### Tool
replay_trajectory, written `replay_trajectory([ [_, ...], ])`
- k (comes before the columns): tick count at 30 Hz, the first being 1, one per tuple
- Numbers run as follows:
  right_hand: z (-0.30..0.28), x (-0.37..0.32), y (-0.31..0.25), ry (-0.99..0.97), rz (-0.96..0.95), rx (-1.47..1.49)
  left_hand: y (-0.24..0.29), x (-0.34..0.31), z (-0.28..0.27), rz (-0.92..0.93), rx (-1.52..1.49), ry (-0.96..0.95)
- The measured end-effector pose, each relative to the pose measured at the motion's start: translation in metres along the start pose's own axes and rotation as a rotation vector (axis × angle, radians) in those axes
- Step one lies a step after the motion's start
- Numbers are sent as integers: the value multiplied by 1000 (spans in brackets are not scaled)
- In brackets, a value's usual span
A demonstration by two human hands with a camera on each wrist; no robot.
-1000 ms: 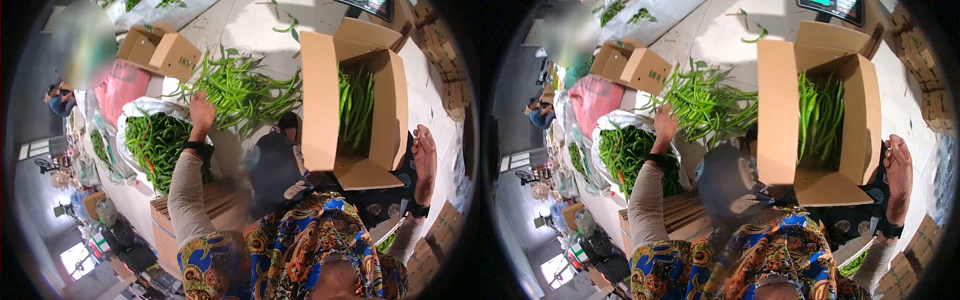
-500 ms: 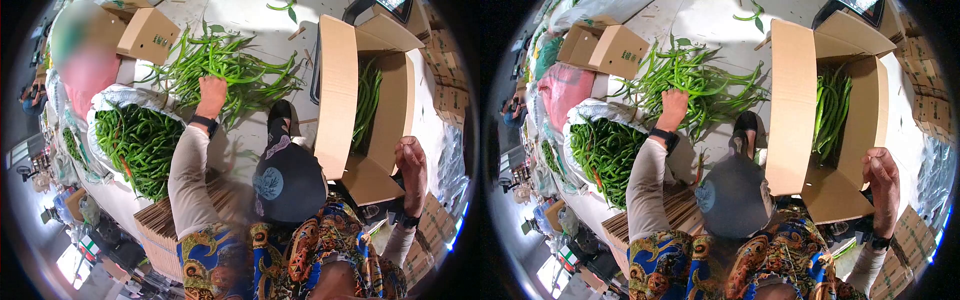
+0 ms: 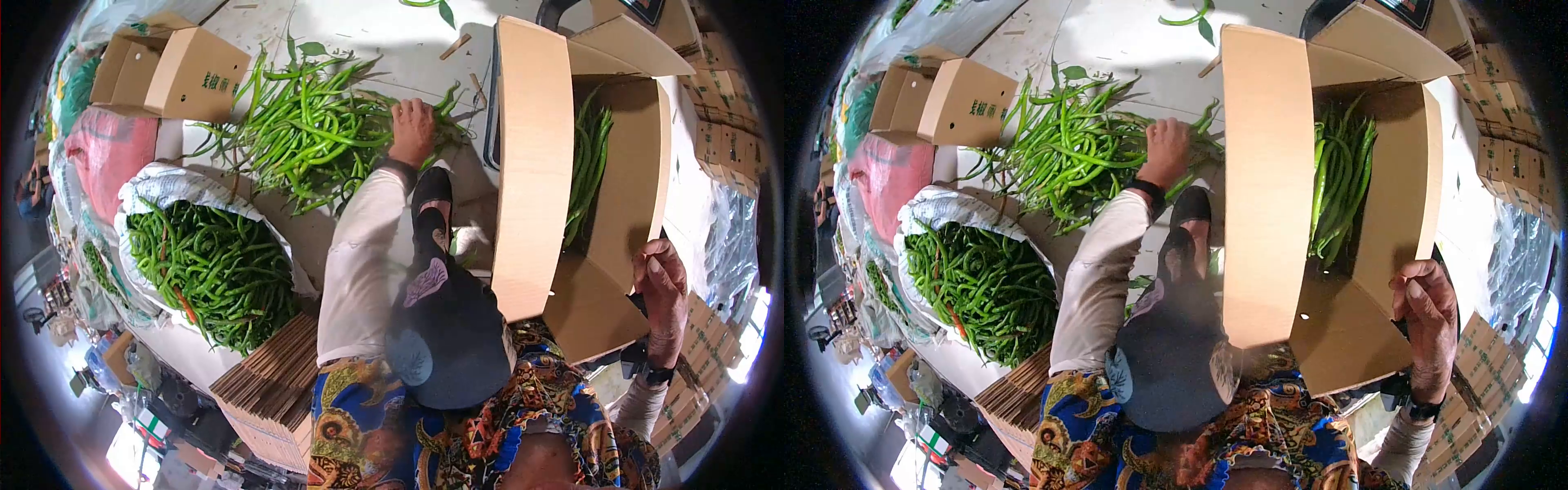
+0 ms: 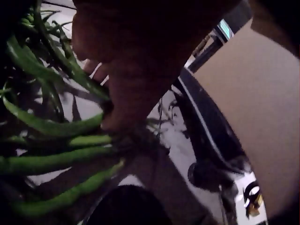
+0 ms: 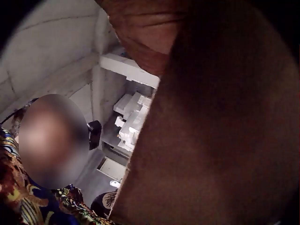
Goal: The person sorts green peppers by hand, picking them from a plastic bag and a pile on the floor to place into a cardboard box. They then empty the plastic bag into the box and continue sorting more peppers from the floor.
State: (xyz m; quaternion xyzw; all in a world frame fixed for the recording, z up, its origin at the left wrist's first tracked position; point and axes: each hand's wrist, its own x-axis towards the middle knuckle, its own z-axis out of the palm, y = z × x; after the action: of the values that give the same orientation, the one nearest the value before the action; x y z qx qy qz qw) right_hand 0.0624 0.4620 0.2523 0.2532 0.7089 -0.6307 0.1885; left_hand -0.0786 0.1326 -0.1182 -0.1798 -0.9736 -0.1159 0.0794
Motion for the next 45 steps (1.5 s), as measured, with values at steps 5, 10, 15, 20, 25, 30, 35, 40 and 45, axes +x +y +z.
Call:
replay_trajectory([
  [5,2,3,3,0,-10,-11,2,7,5,-36,-4,-159],
  [10,2,4,5,-8,0,0,-35,76,-69,-268,-276,119],
  [15,1,3,4,-34,-27,19,-40,98,-207,-268,-423,223],
  [20,3,1,1,-29,-51,19,-16,22,-108,-338,-520,-264],
  [25,3,-4,4,-27,-50,-3,26,-44,-31,-409,-311,-211],
  [30,11,-12,-12,56,25,-106,36,-62,-15,-248,-196,-116],
  [35,5,-19,-15,14,-18,-24,21,-58,-18,-547,-364,-268],
  [40,-13,-18,-6,-35,-52,28,-38,-43,-101,-699,-1148,219],
  [45,-22,-15,-6,-147,-96,104,-54,-6,-257,-684,-1740,225],
])
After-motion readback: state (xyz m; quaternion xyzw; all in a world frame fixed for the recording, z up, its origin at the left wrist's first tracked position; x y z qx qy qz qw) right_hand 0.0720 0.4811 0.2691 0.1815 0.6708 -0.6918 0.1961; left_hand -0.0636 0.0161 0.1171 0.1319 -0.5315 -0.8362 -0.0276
